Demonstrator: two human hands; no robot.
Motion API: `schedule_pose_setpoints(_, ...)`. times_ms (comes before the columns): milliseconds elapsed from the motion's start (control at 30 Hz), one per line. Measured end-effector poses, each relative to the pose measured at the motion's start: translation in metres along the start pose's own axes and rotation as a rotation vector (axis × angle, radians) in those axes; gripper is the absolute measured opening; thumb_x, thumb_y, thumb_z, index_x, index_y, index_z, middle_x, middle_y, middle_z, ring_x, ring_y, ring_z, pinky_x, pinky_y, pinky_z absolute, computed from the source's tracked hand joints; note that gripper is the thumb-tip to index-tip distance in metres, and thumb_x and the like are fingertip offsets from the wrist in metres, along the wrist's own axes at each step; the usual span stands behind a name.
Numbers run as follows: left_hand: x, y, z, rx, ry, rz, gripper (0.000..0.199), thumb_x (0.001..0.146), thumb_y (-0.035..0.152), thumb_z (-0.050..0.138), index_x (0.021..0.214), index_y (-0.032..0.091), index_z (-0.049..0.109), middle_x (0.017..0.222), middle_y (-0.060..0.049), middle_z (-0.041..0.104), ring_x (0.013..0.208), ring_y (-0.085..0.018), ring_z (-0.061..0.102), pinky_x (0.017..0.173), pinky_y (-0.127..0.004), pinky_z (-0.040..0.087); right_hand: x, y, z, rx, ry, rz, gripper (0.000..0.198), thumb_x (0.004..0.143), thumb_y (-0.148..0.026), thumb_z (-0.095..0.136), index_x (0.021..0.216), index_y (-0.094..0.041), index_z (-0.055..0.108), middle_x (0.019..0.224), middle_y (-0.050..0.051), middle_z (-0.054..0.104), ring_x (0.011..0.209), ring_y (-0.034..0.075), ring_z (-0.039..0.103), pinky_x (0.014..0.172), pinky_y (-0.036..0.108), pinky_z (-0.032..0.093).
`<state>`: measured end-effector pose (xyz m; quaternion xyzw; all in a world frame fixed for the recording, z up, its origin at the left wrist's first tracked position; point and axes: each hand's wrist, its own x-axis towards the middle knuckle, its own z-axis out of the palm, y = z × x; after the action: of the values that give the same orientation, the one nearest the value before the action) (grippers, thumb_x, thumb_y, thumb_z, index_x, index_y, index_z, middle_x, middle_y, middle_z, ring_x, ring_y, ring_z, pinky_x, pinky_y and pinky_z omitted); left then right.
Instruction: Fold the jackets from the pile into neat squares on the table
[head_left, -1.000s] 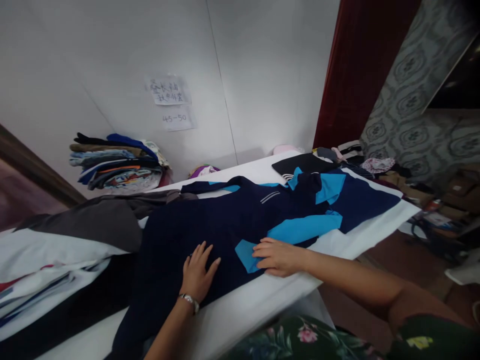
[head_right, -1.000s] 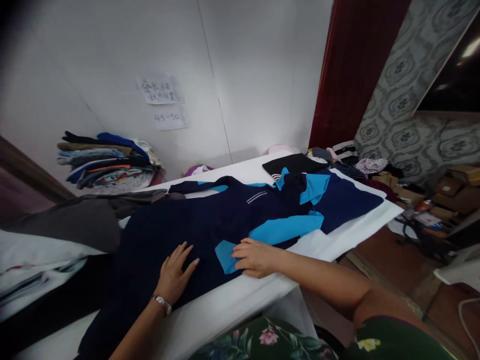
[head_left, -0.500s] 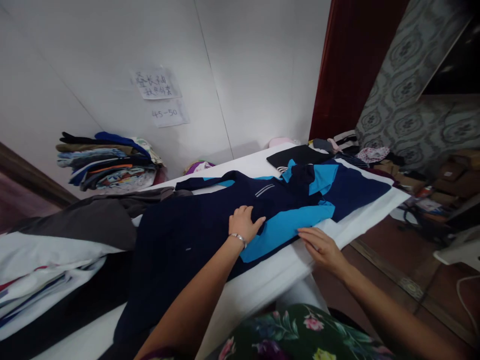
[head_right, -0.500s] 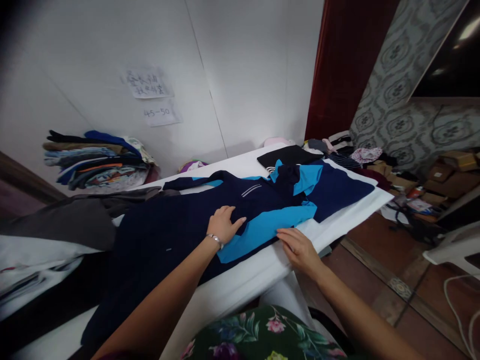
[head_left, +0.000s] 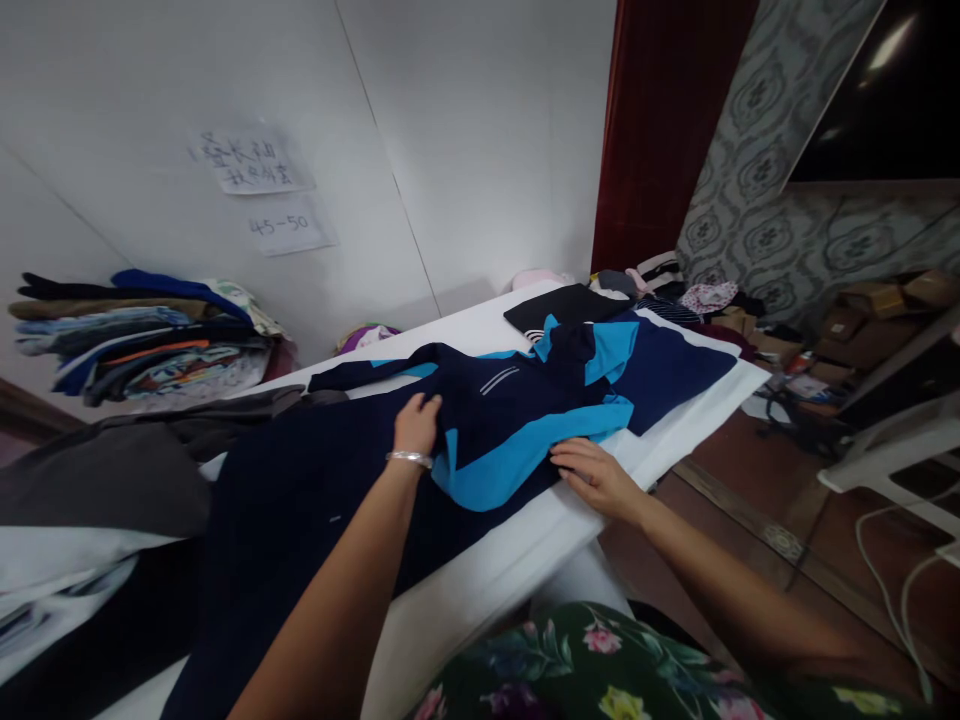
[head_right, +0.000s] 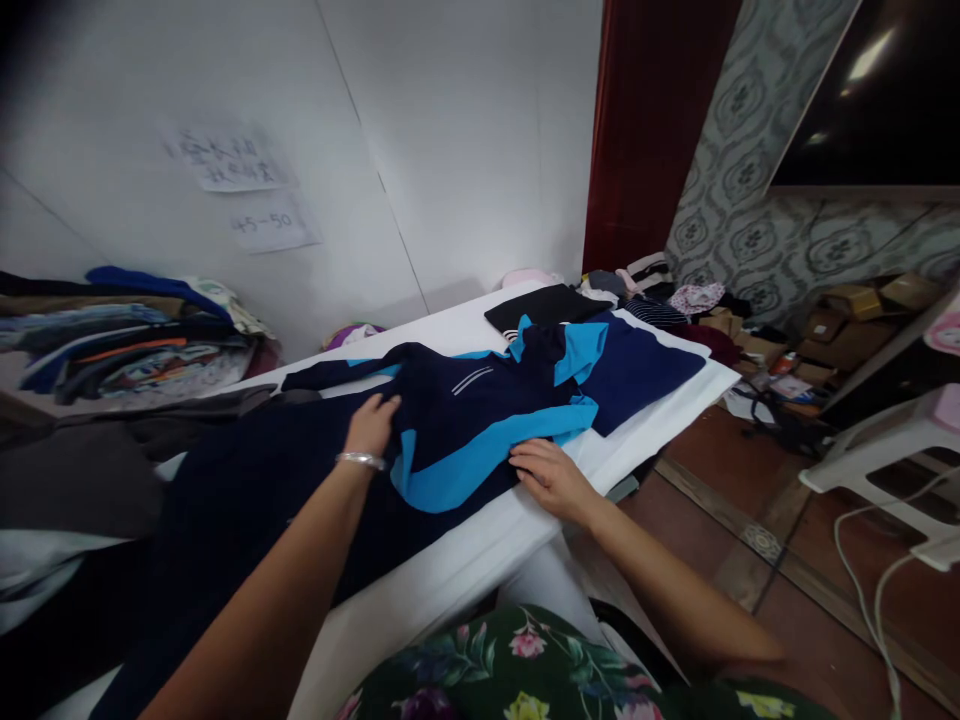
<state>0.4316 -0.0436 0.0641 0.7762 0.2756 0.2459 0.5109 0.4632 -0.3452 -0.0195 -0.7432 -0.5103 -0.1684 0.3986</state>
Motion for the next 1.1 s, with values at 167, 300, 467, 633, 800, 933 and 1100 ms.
schedule_pose_setpoints(167,-0.025,-0.003,-0.074,-0.685,0.061,0.009,0.040,0.078,0.040,0.047,0.107,0.020,0.064,0.103,-0.007,0.070,0.106,-0.023,0.061,0.097,-0.039,0.047,0.015,0.016,0.003,0.002,-0.066,0.056,0.027,0.092,-0.025,0.050,0.113,-0.022,0.066,0.115,0.008,0.067,0.111,0.023,0.060,0.094,0.042,0.050)
schedule_pose_setpoints(300,-0.073,-0.056,-0.122,-0.730,0.152,-0.117,0.038,0.077,0.039,0.045,0.107,0.026,0.064,0.104,-0.006,0.070,0.110,-0.024,0.060,0.099,-0.044,0.047,0.010,0.024,0.003,0.015,-0.236,0.156,0.027,0.092,-0.024,0.046,0.103,-0.021,0.070,0.093,0.006,0.072,0.083,0.020,0.066,0.077,0.035,0.052)
schedule_pose_setpoints(467,-0.104,-0.106,-0.149,-0.678,0.330,-0.437,0.027,0.078,0.039,0.046,0.094,0.026,0.063,0.103,-0.006,0.070,0.111,-0.025,0.060,0.091,-0.046,0.051,-0.001,0.036,0.005,-0.128,-0.296,0.195,0.026,0.089,-0.027,0.048,0.086,-0.019,0.074,0.088,0.008,0.073,0.082,0.025,0.065,0.078,0.039,0.049)
schedule_pose_setpoints(633,-0.087,-0.088,-0.151,-0.732,0.409,-0.601,0.012,0.075,0.024,0.056,0.085,0.021,0.062,0.093,-0.005,0.071,0.096,-0.021,0.066,0.082,-0.038,0.056,0.002,0.050,0.006,-0.258,-0.297,0.165,0.028,0.087,-0.032,0.050,0.091,-0.019,0.074,0.097,0.012,0.071,0.093,0.031,0.062,0.087,0.048,0.044)
schedule_pose_setpoints(800,-0.078,-0.075,-0.158,-0.712,0.513,-0.465,0.022,0.071,0.015,0.059,0.092,0.018,0.064,0.087,-0.004,0.070,0.082,-0.019,0.068,0.075,-0.035,0.058,0.002,0.062,0.007,-0.314,-0.315,0.119,0.032,0.089,-0.035,0.047,0.093,-0.018,0.074,0.099,0.013,0.070,0.097,0.032,0.060,0.086,0.048,0.045)
schedule_pose_setpoints(933,-0.093,-0.098,-0.167,-0.301,0.632,-0.499,0.038,0.066,0.014,0.069,0.102,0.020,0.064,0.085,-0.004,0.068,0.076,-0.019,0.067,0.070,-0.037,0.058,-0.005,0.067,0.010,-0.312,-0.331,0.083,0.033,0.091,-0.036,0.044,0.099,-0.020,0.072,0.101,0.010,0.070,0.098,0.030,0.061,0.087,0.046,0.045)
schedule_pose_setpoints(1100,-0.108,-0.115,-0.174,-0.166,0.578,-0.552,0.037,0.064,0.013,0.072,0.100,0.019,0.066,0.089,-0.006,0.067,0.075,-0.019,0.066,0.067,-0.036,0.058,-0.009,0.071,0.011,-0.344,-0.309,0.068,0.034,0.091,-0.036,0.043,0.093,-0.021,0.074,0.096,0.011,0.071,0.094,0.032,0.062,0.085,0.049,0.046)
